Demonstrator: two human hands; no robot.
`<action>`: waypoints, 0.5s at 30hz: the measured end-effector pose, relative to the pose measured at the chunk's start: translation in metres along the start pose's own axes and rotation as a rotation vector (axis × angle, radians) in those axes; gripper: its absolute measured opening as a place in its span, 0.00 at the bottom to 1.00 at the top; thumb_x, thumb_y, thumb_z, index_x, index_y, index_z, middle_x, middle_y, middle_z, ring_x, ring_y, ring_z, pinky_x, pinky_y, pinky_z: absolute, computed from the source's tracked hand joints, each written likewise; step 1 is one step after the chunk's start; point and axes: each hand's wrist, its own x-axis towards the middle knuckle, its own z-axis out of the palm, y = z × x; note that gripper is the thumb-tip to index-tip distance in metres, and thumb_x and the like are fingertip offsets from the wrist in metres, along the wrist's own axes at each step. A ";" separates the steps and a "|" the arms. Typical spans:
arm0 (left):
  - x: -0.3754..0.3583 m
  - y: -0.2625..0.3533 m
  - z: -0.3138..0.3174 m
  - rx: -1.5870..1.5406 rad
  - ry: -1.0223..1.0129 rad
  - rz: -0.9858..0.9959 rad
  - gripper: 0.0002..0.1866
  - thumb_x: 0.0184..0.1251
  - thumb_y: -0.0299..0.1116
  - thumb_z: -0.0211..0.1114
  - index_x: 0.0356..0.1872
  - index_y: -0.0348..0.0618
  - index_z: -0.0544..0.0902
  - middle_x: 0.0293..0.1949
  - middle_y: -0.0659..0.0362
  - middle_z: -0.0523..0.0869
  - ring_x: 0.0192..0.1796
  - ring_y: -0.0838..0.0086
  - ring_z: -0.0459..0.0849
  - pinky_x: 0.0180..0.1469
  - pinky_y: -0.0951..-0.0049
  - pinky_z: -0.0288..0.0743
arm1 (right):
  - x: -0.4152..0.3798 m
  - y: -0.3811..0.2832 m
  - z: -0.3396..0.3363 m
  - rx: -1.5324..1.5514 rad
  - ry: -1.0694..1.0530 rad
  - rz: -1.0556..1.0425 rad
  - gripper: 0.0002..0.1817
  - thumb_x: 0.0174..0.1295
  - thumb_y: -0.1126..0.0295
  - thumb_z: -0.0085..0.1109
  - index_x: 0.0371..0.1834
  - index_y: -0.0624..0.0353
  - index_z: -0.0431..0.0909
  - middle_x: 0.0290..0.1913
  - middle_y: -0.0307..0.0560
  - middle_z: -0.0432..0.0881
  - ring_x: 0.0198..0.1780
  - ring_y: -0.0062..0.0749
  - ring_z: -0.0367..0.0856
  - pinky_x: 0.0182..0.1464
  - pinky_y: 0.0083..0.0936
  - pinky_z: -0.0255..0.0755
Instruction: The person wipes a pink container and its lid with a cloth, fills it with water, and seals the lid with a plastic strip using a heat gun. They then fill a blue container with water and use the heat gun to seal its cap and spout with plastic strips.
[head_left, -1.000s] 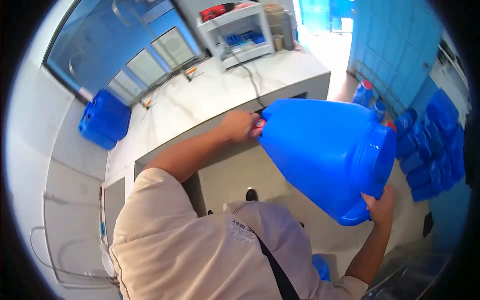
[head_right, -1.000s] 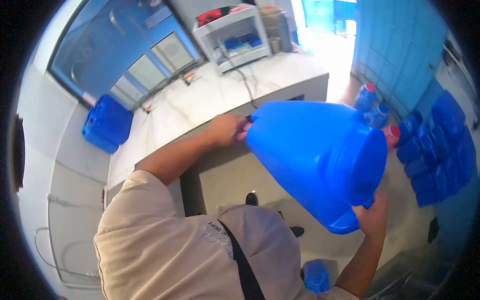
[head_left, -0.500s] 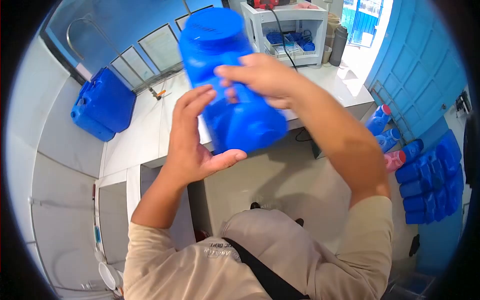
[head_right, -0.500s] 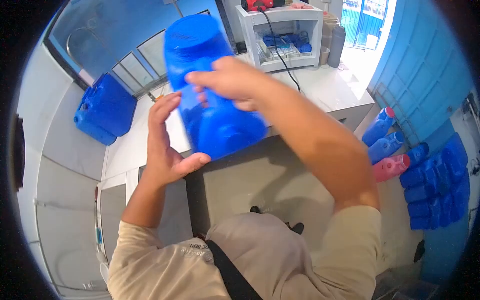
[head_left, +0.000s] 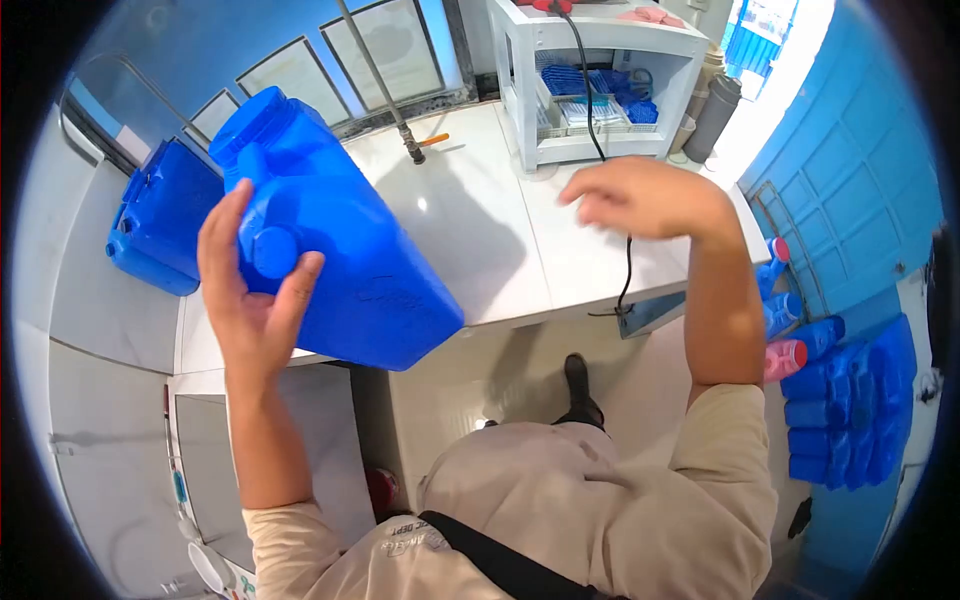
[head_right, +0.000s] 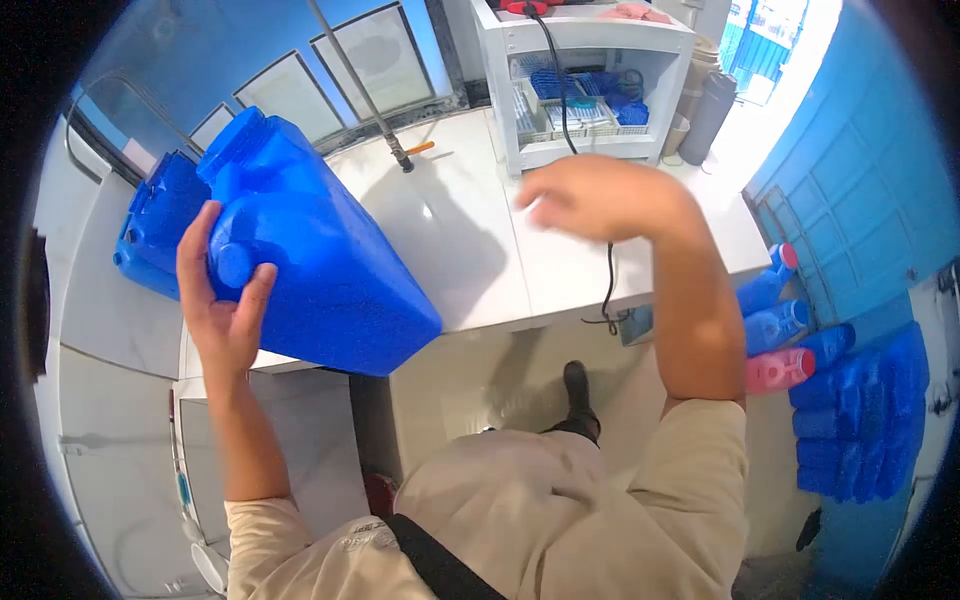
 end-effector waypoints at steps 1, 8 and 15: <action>0.007 0.000 0.010 -0.006 -0.002 -0.002 0.37 0.56 0.28 0.77 0.70 0.38 0.74 0.69 0.49 0.76 0.71 0.60 0.73 0.74 0.61 0.62 | -0.001 0.050 -0.005 -0.049 0.061 0.114 0.15 0.69 0.65 0.59 0.54 0.60 0.83 0.46 0.55 0.87 0.50 0.46 0.86 0.53 0.37 0.79; 0.051 -0.029 0.060 0.163 -0.043 0.011 0.26 0.60 0.39 0.78 0.56 0.39 0.80 0.68 0.46 0.77 0.69 0.55 0.75 0.71 0.58 0.66 | 0.062 0.306 -0.021 -0.571 0.281 0.656 0.11 0.64 0.76 0.55 0.43 0.61 0.88 0.47 0.61 0.88 0.51 0.54 0.88 0.53 0.48 0.82; 0.048 -0.043 0.081 0.067 0.209 -0.076 0.43 0.43 0.47 0.88 0.51 0.43 0.65 0.65 0.43 0.80 0.68 0.58 0.78 0.70 0.59 0.71 | 0.126 0.438 -0.008 -0.716 0.215 0.770 0.13 0.69 0.69 0.54 0.46 0.54 0.90 0.51 0.54 0.89 0.53 0.49 0.90 0.51 0.46 0.83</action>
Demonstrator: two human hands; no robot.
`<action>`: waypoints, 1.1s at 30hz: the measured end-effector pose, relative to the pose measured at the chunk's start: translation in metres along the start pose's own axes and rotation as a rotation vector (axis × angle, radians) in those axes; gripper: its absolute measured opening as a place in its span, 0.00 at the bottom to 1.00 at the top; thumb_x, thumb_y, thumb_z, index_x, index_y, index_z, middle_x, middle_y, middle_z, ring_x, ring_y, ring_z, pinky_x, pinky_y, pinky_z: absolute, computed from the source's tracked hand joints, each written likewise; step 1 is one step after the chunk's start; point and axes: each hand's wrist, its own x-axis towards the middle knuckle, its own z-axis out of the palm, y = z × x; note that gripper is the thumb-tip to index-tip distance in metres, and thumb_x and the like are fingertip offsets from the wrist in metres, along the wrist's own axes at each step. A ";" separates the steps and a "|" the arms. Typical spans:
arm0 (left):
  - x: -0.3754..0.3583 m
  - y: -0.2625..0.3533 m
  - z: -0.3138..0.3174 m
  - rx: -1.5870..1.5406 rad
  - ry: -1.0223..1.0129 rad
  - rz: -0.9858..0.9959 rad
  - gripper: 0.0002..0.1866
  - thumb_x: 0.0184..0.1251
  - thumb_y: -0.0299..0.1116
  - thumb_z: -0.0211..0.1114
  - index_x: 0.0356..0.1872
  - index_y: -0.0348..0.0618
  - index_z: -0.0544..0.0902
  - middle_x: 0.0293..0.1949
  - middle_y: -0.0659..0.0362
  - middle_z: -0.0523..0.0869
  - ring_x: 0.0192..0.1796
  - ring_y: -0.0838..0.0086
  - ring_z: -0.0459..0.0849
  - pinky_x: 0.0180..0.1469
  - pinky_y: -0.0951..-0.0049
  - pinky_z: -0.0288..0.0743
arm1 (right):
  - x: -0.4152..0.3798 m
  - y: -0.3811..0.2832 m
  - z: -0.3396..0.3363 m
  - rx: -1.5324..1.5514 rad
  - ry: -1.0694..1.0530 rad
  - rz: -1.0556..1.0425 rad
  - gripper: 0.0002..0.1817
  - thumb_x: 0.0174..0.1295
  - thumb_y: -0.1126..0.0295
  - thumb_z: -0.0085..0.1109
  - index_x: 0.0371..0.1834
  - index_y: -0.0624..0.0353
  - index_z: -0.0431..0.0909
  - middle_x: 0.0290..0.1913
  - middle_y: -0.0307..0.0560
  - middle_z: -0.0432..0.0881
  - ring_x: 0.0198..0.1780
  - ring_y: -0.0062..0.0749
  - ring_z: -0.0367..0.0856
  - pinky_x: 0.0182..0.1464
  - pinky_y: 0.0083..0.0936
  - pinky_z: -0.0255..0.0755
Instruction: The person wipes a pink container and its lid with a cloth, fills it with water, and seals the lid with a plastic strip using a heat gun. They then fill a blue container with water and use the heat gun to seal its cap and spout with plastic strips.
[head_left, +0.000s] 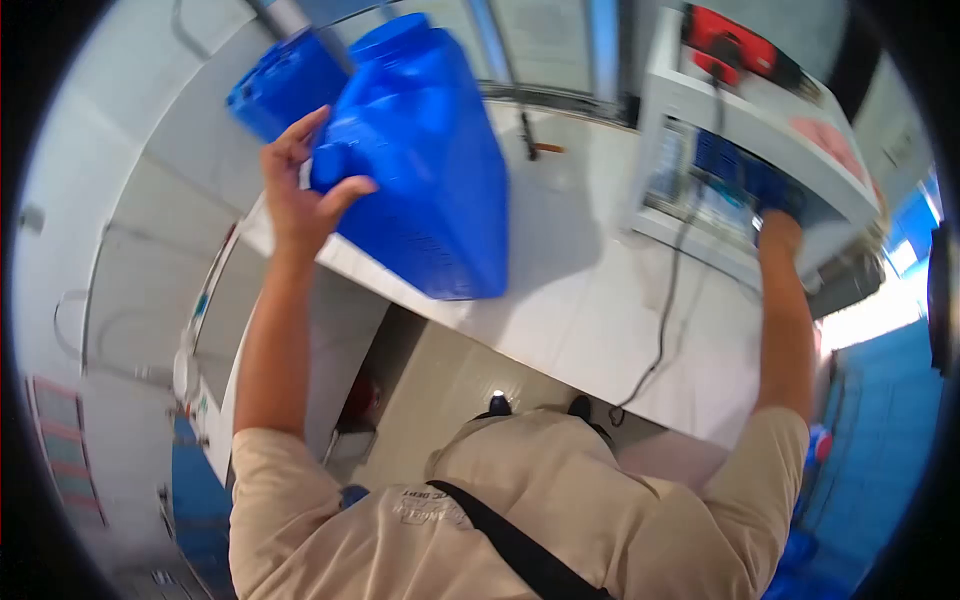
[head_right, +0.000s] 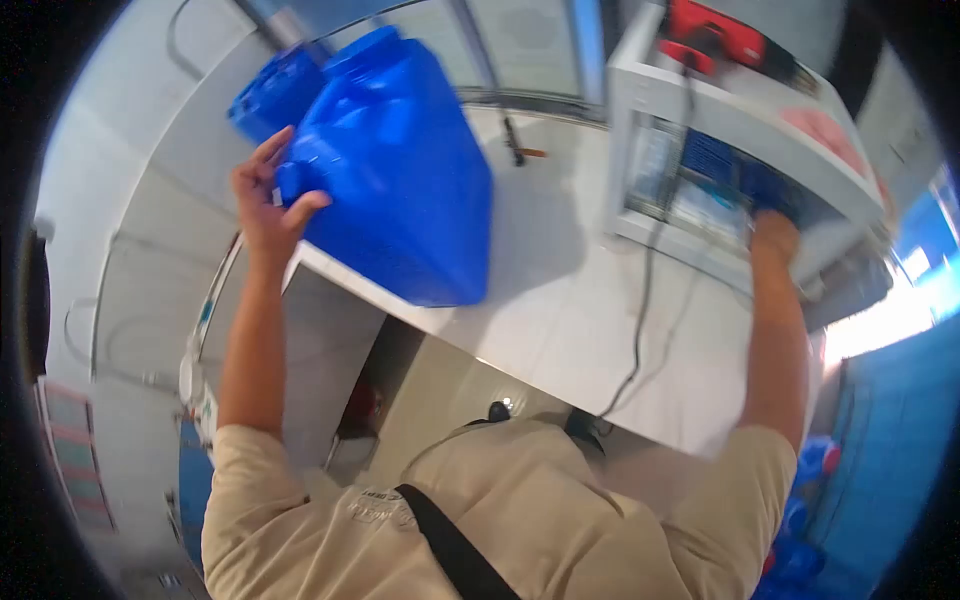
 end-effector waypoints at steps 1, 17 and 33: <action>-0.002 0.007 0.004 0.039 0.055 0.034 0.49 0.44 0.45 0.89 0.60 0.42 0.62 0.63 0.44 0.80 0.68 0.57 0.78 0.71 0.56 0.70 | 0.006 0.000 0.008 -0.007 -0.009 0.030 0.14 0.70 0.68 0.53 0.45 0.55 0.90 0.50 0.54 0.90 0.53 0.49 0.90 0.51 0.45 0.84; 0.007 0.012 0.025 0.191 0.120 -0.097 0.41 0.55 0.29 0.81 0.71 0.40 0.71 0.53 0.52 0.86 0.57 0.63 0.85 0.66 0.63 0.74 | -0.040 -0.010 -0.051 0.168 0.119 -0.076 0.10 0.71 0.72 0.53 0.51 0.58 0.82 0.54 0.60 0.86 0.54 0.57 0.86 0.51 0.45 0.81; -0.017 0.081 0.048 -0.444 -0.236 -0.194 0.30 0.70 0.44 0.71 0.64 0.36 0.71 0.46 0.55 0.81 0.50 0.74 0.79 0.55 0.71 0.74 | -0.234 -0.127 -0.214 1.549 0.452 -0.848 0.10 0.61 0.83 0.64 0.43 0.58 0.81 0.50 0.49 0.85 0.60 0.42 0.82 0.66 0.37 0.71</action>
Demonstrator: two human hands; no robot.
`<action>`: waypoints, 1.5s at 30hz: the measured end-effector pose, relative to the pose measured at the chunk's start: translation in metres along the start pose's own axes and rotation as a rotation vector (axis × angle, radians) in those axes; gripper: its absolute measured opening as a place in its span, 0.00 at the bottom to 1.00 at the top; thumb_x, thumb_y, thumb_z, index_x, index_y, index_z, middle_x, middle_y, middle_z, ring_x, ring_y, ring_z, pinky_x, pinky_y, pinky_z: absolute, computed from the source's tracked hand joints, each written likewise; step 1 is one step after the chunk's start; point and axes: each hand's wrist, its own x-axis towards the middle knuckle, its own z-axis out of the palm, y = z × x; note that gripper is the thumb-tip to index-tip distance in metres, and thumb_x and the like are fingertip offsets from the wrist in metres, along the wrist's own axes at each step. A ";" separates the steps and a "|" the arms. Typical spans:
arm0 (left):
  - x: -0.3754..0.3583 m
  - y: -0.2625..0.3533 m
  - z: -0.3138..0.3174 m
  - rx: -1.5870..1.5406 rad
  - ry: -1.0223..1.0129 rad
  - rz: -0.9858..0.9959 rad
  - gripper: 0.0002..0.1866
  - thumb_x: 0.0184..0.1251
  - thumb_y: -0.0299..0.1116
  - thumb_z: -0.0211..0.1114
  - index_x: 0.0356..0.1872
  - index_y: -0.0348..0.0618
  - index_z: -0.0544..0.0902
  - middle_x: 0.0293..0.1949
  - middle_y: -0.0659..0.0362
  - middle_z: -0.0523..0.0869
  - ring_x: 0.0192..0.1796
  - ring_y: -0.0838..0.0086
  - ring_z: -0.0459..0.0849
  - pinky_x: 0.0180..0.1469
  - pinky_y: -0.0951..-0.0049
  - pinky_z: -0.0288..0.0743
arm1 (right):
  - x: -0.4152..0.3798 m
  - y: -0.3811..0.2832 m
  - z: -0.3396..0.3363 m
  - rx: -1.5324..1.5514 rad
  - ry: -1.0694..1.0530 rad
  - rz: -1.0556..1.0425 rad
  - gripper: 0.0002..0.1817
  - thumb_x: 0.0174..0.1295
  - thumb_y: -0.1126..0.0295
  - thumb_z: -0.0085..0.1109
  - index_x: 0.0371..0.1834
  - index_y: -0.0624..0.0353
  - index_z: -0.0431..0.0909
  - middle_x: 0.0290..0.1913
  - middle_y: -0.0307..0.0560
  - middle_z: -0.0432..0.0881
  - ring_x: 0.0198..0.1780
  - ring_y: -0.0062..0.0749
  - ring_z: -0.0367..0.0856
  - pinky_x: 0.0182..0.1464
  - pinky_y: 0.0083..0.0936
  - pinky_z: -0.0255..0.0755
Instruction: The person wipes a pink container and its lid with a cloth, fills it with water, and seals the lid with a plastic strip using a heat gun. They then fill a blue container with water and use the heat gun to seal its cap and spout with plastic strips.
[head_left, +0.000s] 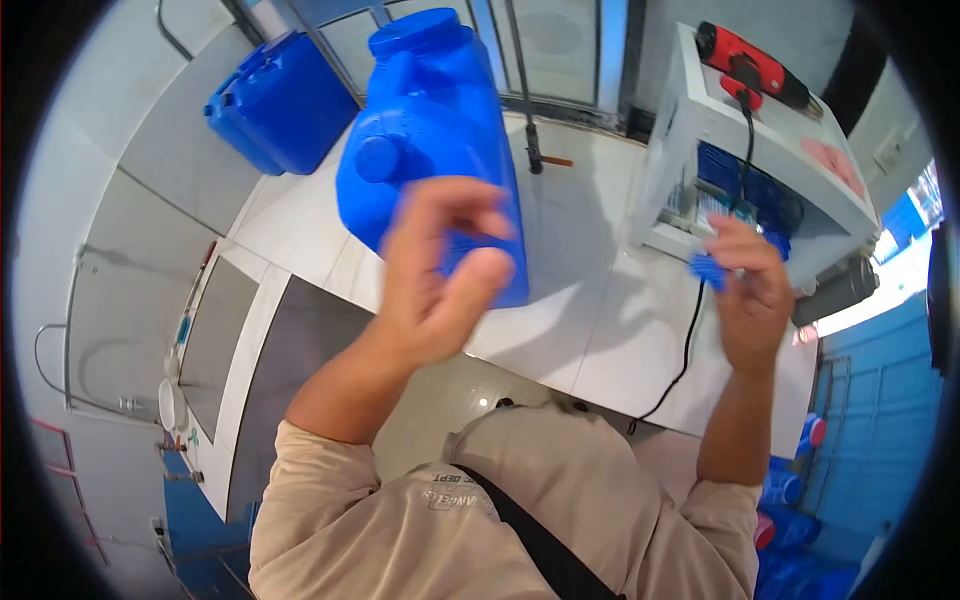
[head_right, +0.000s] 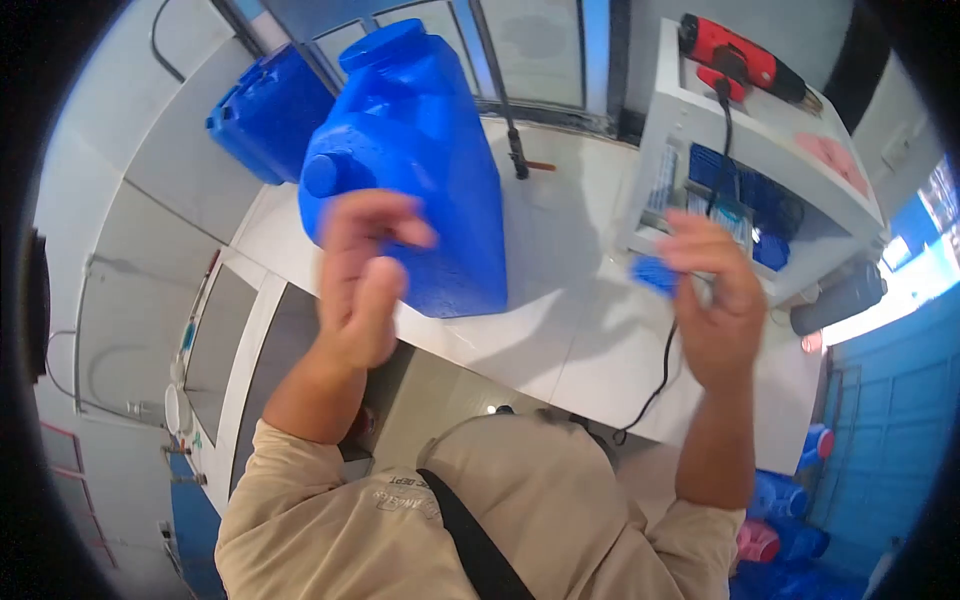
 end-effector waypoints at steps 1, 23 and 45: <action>0.002 0.010 0.016 -0.332 -0.083 -0.290 0.27 0.73 0.42 0.68 0.64 0.35 0.72 0.49 0.55 0.81 0.50 0.76 0.80 0.55 0.71 0.75 | 0.010 -0.008 0.011 -0.118 -0.065 -0.101 0.11 0.57 0.84 0.65 0.41 0.57 0.82 0.55 0.51 0.83 0.63 0.47 0.80 0.68 0.41 0.69; -0.017 -0.009 0.060 -0.167 0.017 -0.004 0.13 0.73 0.20 0.64 0.56 0.36 0.78 0.49 0.51 0.88 0.51 0.71 0.87 0.53 0.73 0.79 | -0.012 -0.023 0.065 0.333 -0.374 0.258 0.09 0.64 0.76 0.71 0.39 0.60 0.78 0.41 0.38 0.81 0.46 0.23 0.77 0.54 0.23 0.69; -0.008 0.014 0.095 -0.390 0.082 -0.387 0.11 0.72 0.32 0.71 0.47 0.38 0.81 0.39 0.60 0.88 0.42 0.79 0.84 0.44 0.75 0.78 | -0.022 -0.043 0.059 -0.189 0.027 0.044 0.19 0.55 0.65 0.81 0.44 0.58 0.82 0.45 0.42 0.83 0.48 0.34 0.81 0.51 0.30 0.74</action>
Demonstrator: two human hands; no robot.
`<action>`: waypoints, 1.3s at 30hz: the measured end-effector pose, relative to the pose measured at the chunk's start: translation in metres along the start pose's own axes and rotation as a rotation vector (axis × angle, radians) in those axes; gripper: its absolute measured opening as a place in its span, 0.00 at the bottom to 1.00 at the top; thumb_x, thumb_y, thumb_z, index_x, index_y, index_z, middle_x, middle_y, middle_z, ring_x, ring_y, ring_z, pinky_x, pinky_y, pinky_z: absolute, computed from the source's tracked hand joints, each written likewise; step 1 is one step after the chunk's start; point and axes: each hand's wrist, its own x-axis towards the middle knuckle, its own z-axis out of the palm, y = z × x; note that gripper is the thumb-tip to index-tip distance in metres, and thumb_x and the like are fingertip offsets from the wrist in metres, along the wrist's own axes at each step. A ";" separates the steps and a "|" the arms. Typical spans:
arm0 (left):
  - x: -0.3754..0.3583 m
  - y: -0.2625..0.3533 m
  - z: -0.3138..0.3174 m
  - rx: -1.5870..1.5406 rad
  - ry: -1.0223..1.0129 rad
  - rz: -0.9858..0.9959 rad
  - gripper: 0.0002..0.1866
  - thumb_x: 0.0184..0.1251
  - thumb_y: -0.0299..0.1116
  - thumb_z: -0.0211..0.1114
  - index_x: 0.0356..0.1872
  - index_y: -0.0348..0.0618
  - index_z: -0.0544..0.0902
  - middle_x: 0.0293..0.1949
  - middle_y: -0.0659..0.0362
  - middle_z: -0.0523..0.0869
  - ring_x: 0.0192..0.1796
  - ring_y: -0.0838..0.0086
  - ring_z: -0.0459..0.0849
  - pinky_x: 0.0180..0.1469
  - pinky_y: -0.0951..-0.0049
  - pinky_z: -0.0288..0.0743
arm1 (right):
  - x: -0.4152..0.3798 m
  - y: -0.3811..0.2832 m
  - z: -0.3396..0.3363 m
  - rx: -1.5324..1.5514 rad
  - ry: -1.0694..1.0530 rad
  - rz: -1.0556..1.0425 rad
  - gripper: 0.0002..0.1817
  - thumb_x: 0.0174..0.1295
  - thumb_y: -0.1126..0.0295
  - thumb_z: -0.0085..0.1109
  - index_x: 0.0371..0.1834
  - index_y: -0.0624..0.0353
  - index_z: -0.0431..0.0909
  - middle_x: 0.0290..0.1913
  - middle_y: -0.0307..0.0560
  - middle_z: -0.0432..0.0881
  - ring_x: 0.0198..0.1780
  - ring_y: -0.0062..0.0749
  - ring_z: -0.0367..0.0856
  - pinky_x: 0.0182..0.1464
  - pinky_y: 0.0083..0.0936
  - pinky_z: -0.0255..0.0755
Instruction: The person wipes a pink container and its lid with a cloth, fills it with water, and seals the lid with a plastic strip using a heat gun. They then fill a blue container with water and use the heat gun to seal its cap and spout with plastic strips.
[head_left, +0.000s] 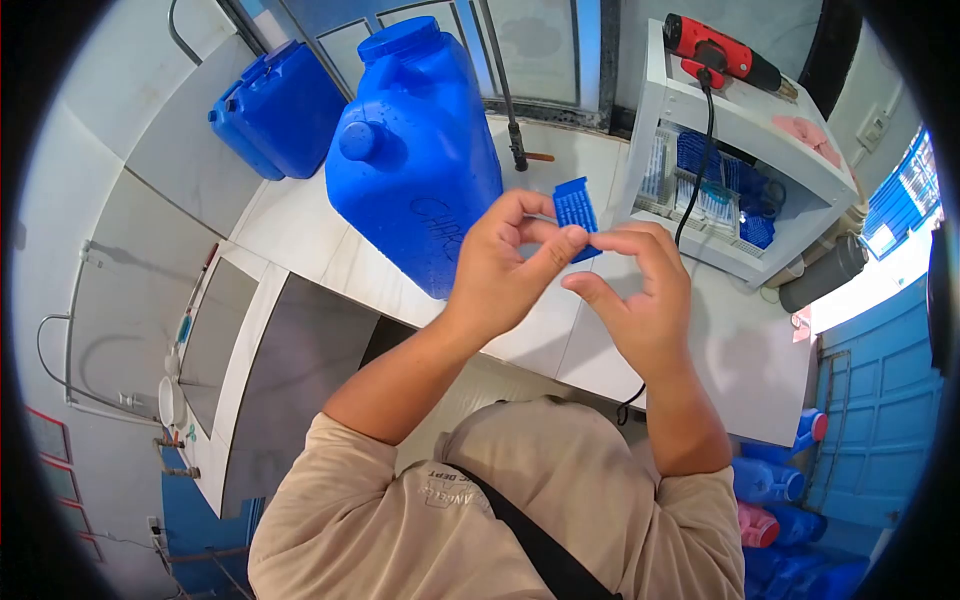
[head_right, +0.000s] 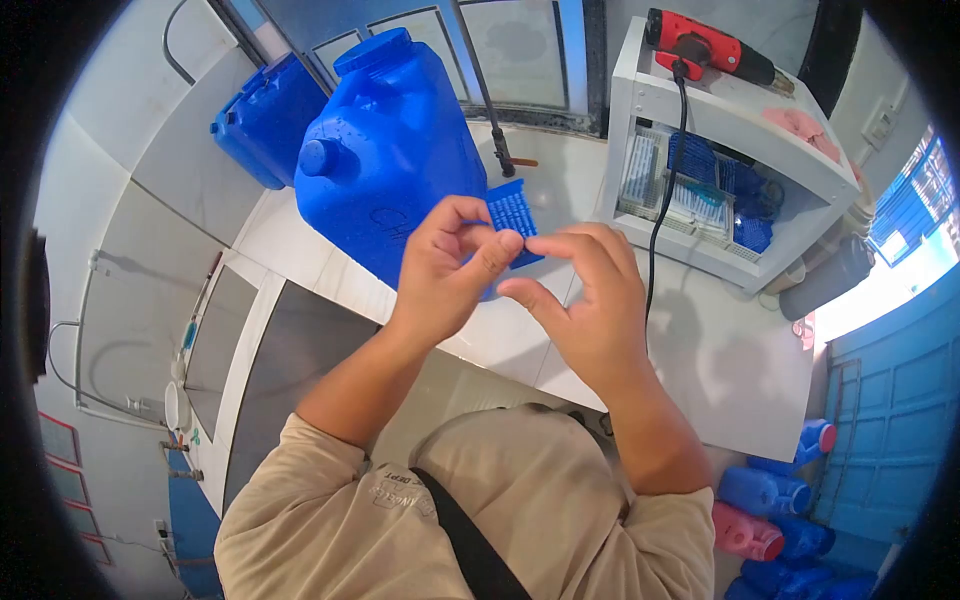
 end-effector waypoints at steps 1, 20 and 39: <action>-0.004 0.001 0.004 -0.179 -0.078 -0.178 0.11 0.74 0.32 0.70 0.48 0.37 0.80 0.40 0.61 0.88 0.43 0.80 0.84 0.45 0.76 0.78 | 0.000 0.002 0.000 0.000 0.000 0.002 0.19 0.55 0.65 0.81 0.44 0.58 0.82 0.45 0.42 0.83 0.48 0.34 0.81 0.51 0.30 0.74; -0.007 -0.008 0.010 -0.079 0.074 -0.140 0.12 0.72 0.20 0.65 0.50 0.38 0.73 0.42 0.57 0.89 0.40 0.84 0.84 0.40 0.81 0.77 | 0.002 0.033 0.000 0.600 -0.154 0.529 0.08 0.73 0.68 0.64 0.43 0.61 0.77 0.46 0.39 0.81 0.47 0.19 0.76 0.50 0.20 0.72; -0.009 0.034 -0.040 0.286 0.320 0.104 0.09 0.66 0.14 0.65 0.41 0.37 0.76 0.56 0.52 0.83 0.44 0.78 0.86 0.46 0.77 0.84 | 0.053 0.015 0.062 0.972 -0.459 0.453 0.12 0.73 0.61 0.65 0.40 0.60 0.82 0.59 0.43 0.74 0.51 0.22 0.75 0.54 0.24 0.71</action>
